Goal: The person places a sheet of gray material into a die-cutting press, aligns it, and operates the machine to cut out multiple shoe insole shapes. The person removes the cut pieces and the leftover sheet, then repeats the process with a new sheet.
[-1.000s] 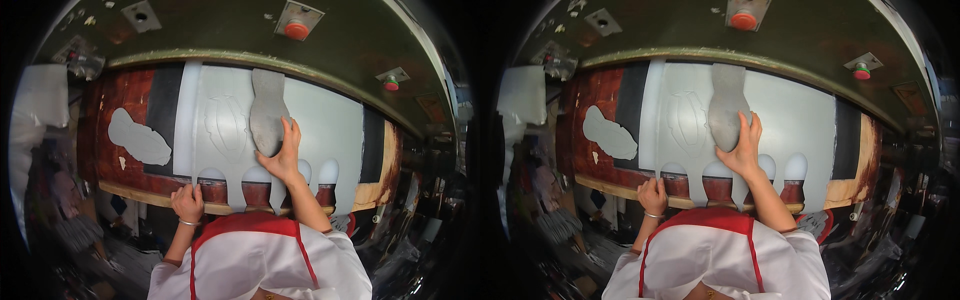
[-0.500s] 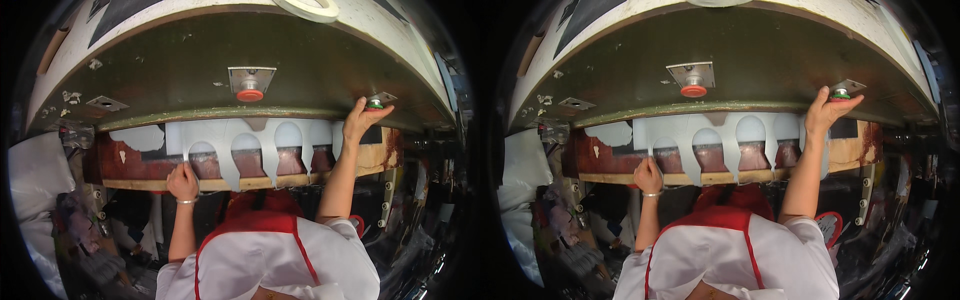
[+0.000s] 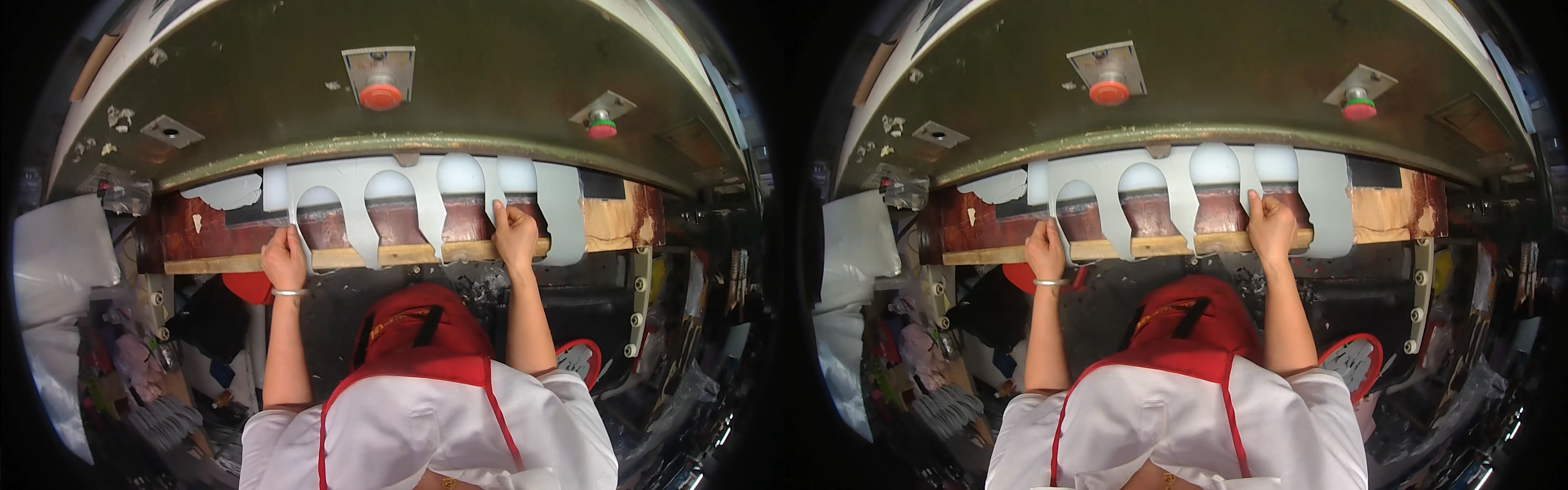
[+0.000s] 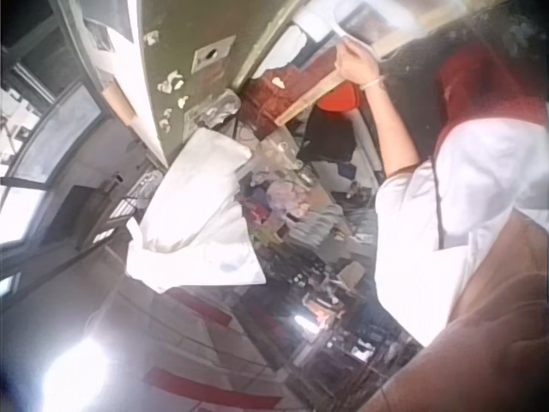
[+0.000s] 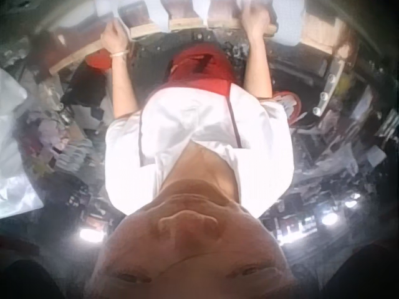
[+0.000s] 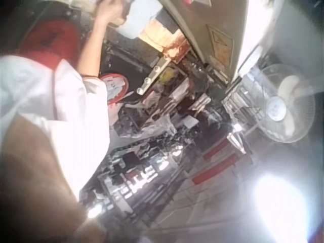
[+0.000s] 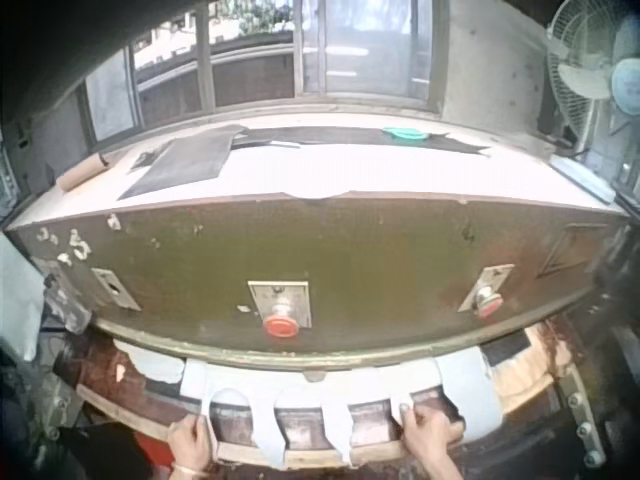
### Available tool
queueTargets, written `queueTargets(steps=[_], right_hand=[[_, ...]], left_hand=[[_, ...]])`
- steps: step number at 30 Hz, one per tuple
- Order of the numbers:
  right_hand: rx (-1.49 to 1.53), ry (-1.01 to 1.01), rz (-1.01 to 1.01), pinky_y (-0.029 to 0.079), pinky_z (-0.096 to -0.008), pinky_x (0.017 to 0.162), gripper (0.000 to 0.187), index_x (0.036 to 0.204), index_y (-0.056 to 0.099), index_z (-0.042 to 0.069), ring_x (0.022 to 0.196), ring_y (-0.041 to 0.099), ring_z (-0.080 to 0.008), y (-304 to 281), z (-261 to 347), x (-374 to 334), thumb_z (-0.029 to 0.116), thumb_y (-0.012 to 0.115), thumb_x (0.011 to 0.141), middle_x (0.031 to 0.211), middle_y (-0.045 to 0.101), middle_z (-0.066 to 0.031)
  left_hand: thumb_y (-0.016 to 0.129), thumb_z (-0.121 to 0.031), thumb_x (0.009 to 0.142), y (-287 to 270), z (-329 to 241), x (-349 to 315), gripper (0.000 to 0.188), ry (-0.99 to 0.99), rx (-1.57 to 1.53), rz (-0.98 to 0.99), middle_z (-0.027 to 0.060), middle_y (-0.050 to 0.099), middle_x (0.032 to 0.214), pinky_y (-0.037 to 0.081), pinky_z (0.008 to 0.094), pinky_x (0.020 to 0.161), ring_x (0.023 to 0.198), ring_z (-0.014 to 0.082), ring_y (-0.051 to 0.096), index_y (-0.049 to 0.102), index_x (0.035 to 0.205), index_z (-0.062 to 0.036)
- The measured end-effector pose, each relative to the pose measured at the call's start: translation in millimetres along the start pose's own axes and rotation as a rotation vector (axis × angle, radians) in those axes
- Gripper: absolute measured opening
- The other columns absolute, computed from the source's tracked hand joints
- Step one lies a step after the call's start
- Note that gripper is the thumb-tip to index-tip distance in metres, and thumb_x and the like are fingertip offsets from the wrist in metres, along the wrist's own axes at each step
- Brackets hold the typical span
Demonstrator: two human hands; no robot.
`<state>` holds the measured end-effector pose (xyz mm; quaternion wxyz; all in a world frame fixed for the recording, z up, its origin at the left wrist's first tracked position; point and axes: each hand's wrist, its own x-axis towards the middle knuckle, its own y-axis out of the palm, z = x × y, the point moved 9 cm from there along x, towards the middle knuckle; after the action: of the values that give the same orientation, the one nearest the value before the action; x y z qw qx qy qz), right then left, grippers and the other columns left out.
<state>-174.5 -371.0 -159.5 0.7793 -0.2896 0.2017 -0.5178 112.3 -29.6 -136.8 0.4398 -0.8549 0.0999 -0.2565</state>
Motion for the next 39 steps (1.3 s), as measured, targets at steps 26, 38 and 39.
queueTargets(steps=[26,38,39], right_hand=[[0.498,-0.185,0.458,0.036,-0.0386,0.103,0.104,0.141,0.029,0.009,0.120,0.047,-0.0258,5.9,89.7,-139.5,0.007,0.082,0.051,0.129,0.048,-0.0135],[-0.041,-0.507,0.193,0.033,-0.0468,0.104,0.108,0.144,0.026,0.009,0.128,0.030,-0.0425,-10.7,60.8,-92.3,0.012,0.082,0.051,0.139,0.026,-0.0243],[-0.056,-0.483,0.237,0.032,-0.0468,0.105,0.108,0.144,0.025,0.008,0.128,0.030,-0.0420,-6.2,60.7,-83.7,0.013,0.082,0.053,0.139,0.027,-0.0243]], left_hand=[[0.052,-0.024,0.093,-75.4,46.5,-218.2,0.023,-0.110,0.052,0.282,0.0220,0.056,0.061,0.040,0.0502,0.053,0.057,0.0418,0.055,0.056,0.095,-0.0013],[0.051,-0.024,0.093,-63.8,34.2,-185.8,0.022,-0.103,0.102,0.259,0.0212,0.057,0.061,0.040,0.0498,0.052,0.056,0.0412,0.055,0.056,0.097,-0.0027],[0.051,-0.024,0.093,-60.7,33.7,-177.7,0.022,-0.120,0.100,0.264,0.0214,0.056,0.060,0.040,0.0502,0.052,0.056,0.0415,0.055,0.057,0.097,-0.0029]])
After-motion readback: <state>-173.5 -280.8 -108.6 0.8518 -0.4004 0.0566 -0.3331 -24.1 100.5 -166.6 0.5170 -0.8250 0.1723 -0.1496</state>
